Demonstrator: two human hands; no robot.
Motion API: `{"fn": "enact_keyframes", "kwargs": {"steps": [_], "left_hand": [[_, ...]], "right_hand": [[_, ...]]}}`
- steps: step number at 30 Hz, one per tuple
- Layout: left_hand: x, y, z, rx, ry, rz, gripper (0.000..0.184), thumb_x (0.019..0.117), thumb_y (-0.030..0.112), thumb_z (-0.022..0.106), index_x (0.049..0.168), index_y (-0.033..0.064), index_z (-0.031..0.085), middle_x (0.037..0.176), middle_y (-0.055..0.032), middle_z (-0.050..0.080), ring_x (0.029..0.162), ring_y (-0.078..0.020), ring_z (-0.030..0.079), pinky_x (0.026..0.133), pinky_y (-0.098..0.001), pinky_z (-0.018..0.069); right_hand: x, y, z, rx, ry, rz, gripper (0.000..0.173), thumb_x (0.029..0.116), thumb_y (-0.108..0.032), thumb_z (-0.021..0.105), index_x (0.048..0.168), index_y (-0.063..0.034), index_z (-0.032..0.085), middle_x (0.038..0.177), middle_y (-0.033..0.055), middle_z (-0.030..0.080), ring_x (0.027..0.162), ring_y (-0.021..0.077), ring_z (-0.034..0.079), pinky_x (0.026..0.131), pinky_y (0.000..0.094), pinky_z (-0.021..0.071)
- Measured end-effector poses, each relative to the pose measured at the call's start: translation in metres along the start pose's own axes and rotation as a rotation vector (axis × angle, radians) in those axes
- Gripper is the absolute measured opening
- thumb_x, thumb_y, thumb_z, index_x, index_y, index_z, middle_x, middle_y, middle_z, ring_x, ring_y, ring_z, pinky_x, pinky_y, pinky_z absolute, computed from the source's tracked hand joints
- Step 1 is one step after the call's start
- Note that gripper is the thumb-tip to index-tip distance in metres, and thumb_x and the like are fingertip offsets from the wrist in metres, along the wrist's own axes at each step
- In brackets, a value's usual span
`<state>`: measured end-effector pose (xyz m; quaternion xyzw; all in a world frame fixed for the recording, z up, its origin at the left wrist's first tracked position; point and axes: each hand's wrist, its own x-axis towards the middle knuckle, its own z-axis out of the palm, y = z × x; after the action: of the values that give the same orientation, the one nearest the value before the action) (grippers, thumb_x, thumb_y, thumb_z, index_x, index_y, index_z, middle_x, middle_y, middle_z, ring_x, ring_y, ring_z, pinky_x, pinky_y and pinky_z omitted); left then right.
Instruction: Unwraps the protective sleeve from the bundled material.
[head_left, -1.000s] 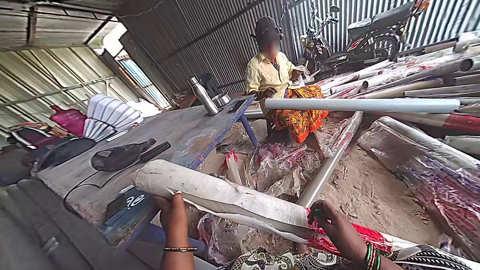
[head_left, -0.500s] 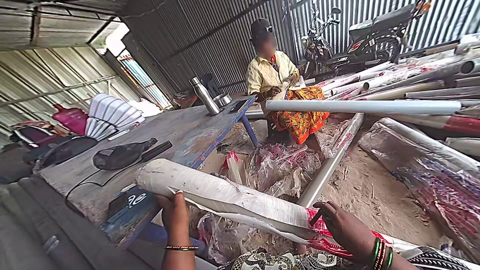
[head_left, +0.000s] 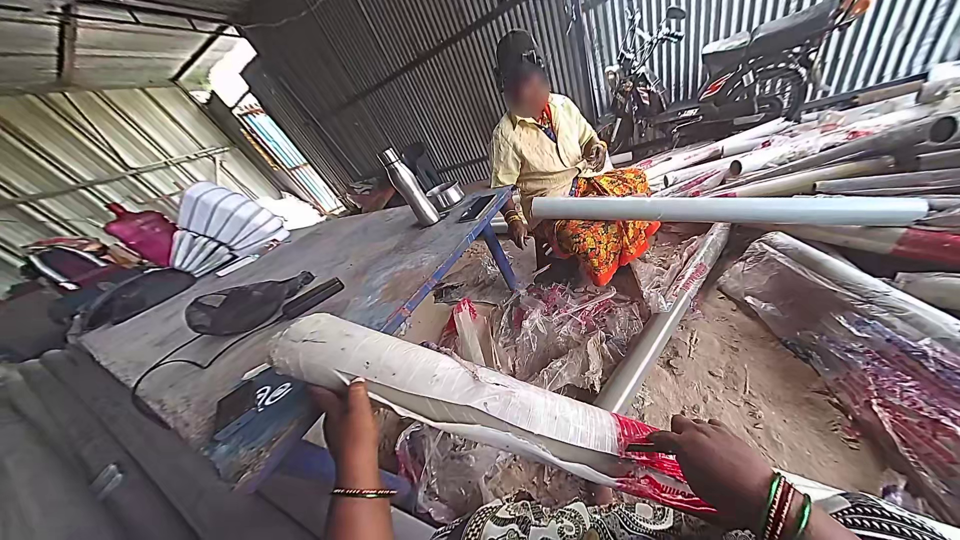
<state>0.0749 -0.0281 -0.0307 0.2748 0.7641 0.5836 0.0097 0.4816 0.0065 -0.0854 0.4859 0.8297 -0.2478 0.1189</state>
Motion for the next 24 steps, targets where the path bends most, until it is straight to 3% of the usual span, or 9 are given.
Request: {"fn": "enact_keyframes", "kwargs": {"steps": [3, 7, 9, 17, 24], "left_hand": [[0.002, -0.003, 0.001, 0.004, 0.0, 0.008, 0.07, 0.109, 0.029, 0.039, 0.165, 0.0076, 0.002, 0.16, -0.0252, 0.034, 0.138, -0.0341, 0.049, 0.106, -0.0522, 0.046], [-0.001, -0.001, 0.0, -0.002, -0.001, 0.041, 0.071, 0.1085, 0.028, 0.038, 0.164, 0.003, 0.0, 0.165, -0.0249, 0.024, 0.148, -0.0317, 0.038, 0.114, -0.0484, 0.0389], [0.001, -0.002, 0.001, 0.006, 0.012, 0.037, 0.071, 0.1085, 0.029, 0.039, 0.164, 0.0032, 0.002, 0.165, -0.0245, 0.026, 0.146, -0.0315, 0.04, 0.112, -0.0485, 0.0416], [0.004, -0.005, 0.002, -0.015, 0.011, 0.028, 0.07, 0.1089, 0.028, 0.039, 0.164, 0.0042, 0.002, 0.165, -0.0235, 0.025, 0.146, -0.0305, 0.04, 0.113, -0.0478, 0.0401], [0.002, -0.003, 0.003, -0.026, 0.013, 0.028, 0.071, 0.1085, 0.028, 0.039, 0.164, 0.0046, 0.0, 0.165, -0.0236, 0.026, 0.147, -0.0303, 0.039, 0.115, -0.047, 0.0385]], "right_hand": [[-0.001, 0.001, -0.001, 0.012, -0.017, -0.01, 0.05, 0.0995, 0.001, 0.048, 0.143, -0.0204, 0.062, 0.131, 0.0246, 0.063, 0.121, 0.0432, 0.061, 0.101, 0.06, 0.0433], [0.002, 0.01, -0.003, 0.101, -0.033, -0.034, 0.048, 0.102, -0.003, 0.047, 0.145, -0.02, 0.06, 0.132, 0.024, 0.063, 0.121, 0.0432, 0.061, 0.101, 0.0605, 0.0452], [0.002, 0.016, -0.006, 0.154, -0.023, -0.051, 0.046, 0.1033, -0.006, 0.048, 0.147, -0.019, 0.058, 0.133, 0.0233, 0.063, 0.121, 0.0427, 0.062, 0.099, 0.0604, 0.0477], [0.003, 0.016, -0.007, 0.309, 0.219, -0.025, 0.044, 0.1049, -0.009, 0.049, 0.148, -0.0121, 0.055, 0.132, 0.0236, 0.064, 0.114, 0.0414, 0.066, 0.097, 0.0577, 0.0499], [0.007, 0.011, -0.003, 0.378, 0.259, 0.029, 0.044, 0.1086, -0.026, 0.05, 0.149, -0.0098, 0.053, 0.129, 0.0224, 0.065, 0.115, 0.0396, 0.065, 0.098, 0.0569, 0.0484]]}}
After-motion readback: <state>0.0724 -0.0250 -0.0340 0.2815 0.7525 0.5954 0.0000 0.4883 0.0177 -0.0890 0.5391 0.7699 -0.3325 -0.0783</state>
